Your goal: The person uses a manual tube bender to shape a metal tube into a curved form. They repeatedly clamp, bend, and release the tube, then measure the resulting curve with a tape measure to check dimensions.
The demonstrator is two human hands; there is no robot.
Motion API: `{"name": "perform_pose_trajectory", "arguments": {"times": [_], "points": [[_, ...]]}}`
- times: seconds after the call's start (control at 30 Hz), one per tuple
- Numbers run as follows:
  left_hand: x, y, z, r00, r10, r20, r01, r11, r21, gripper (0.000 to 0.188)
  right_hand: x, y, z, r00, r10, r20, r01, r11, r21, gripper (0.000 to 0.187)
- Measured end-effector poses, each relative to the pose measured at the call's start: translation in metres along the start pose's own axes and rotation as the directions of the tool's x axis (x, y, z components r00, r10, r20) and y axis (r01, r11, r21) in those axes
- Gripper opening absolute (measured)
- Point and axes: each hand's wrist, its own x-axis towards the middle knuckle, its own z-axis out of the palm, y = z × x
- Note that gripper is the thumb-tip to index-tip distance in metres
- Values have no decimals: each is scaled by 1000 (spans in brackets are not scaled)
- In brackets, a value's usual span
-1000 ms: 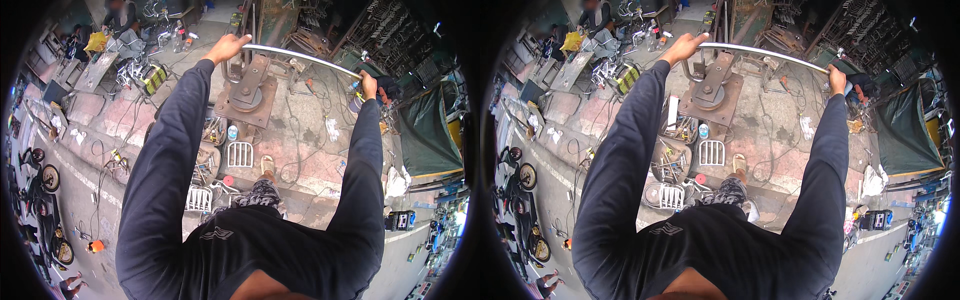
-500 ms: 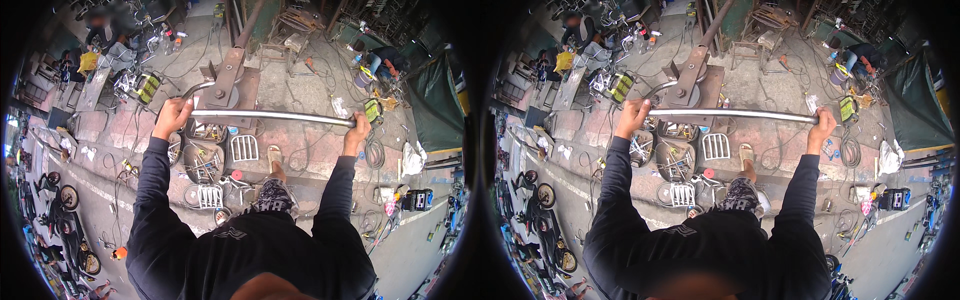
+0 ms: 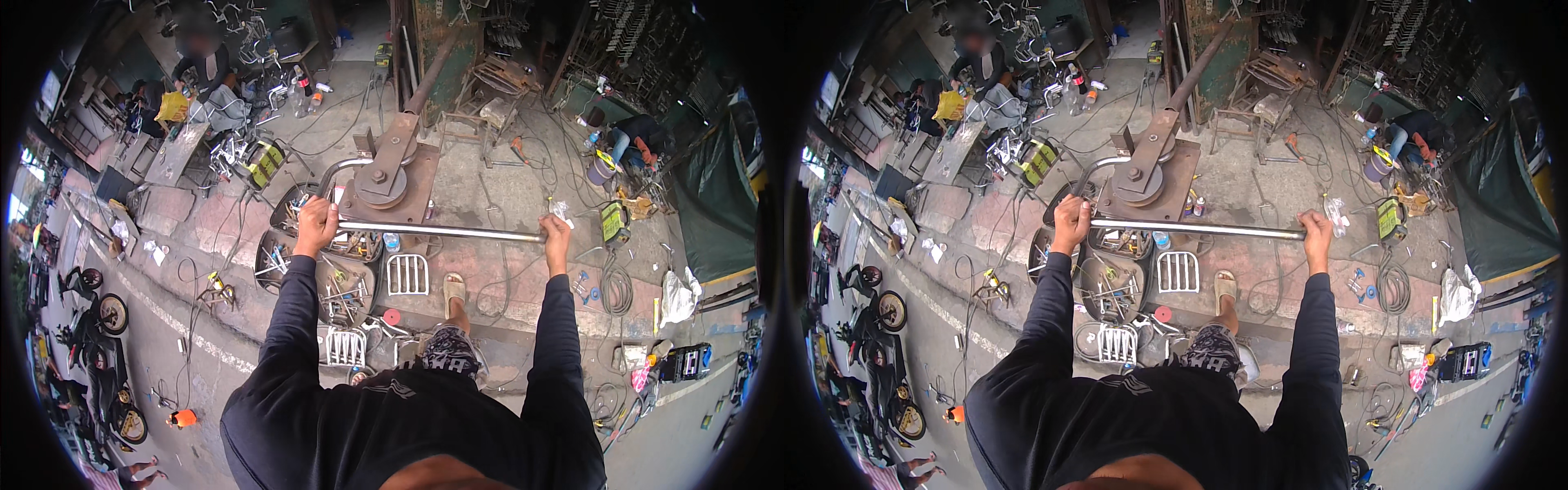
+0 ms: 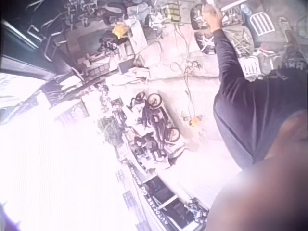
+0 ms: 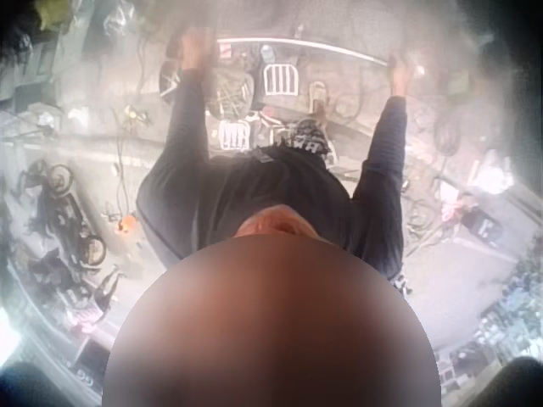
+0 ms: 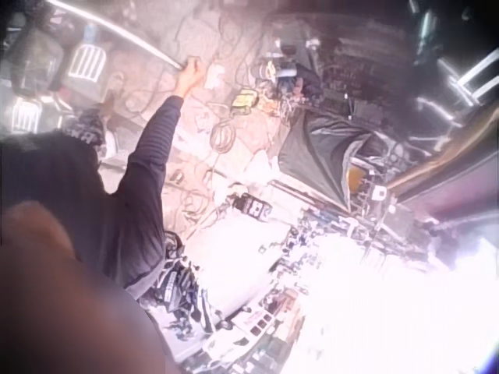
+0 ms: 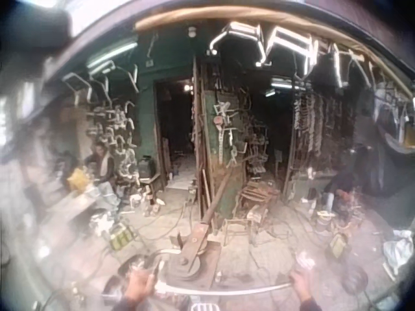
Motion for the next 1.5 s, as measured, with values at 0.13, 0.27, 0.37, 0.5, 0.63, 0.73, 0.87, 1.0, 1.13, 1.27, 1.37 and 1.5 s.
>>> {"name": "perform_pose_trajectory", "arguments": {"times": [0.13,0.27,0.37,0.5,0.63,0.73,0.87,1.0,1.13,1.27,1.37,1.5], "points": [[-9,-18,-9,995,30,-99,-26,999,37,34,-15,21,9,990,-136,-42,140,982,123,30],[-9,-32,-103,909,-164,-383,193,980,37,40,-19,-12,75,889,-344,303,331,939,94,36],[-65,-18,-167,826,-314,-468,399,912,92,43,-56,-32,150,857,-250,450,318,944,-83,47],[-191,26,-200,675,-449,-586,657,726,201,39,-125,-37,176,687,156,710,55,963,-264,48],[-307,79,-178,-183,-617,-765,976,-207,-67,45,-165,-46,175,650,-91,755,298,944,-144,37],[-352,95,-180,-467,-879,96,431,-321,-844,51,-155,-63,192,538,-407,738,592,806,13,28],[-335,91,-185,-224,-974,42,706,-192,-681,45,-113,-89,215,514,-602,610,732,679,53,28],[-279,81,-196,-135,-988,75,690,-148,-708,35,-87,-107,227,661,-588,466,702,704,-108,31],[-243,77,-199,-73,-980,183,542,-194,-818,30,-66,-110,233,673,-623,397,707,701,-98,35],[-236,67,-191,-26,-978,208,521,-190,-832,31,-42,-97,233,685,-580,440,693,706,-148,37],[-237,57,-183,-32,-965,258,486,-241,-840,30,-29,-83,227,752,-432,497,619,721,-310,36],[-236,50,-175,-7,-962,274,472,-245,-847,29,-25,-69,220,741,-476,473,638,719,-276,38]]}}
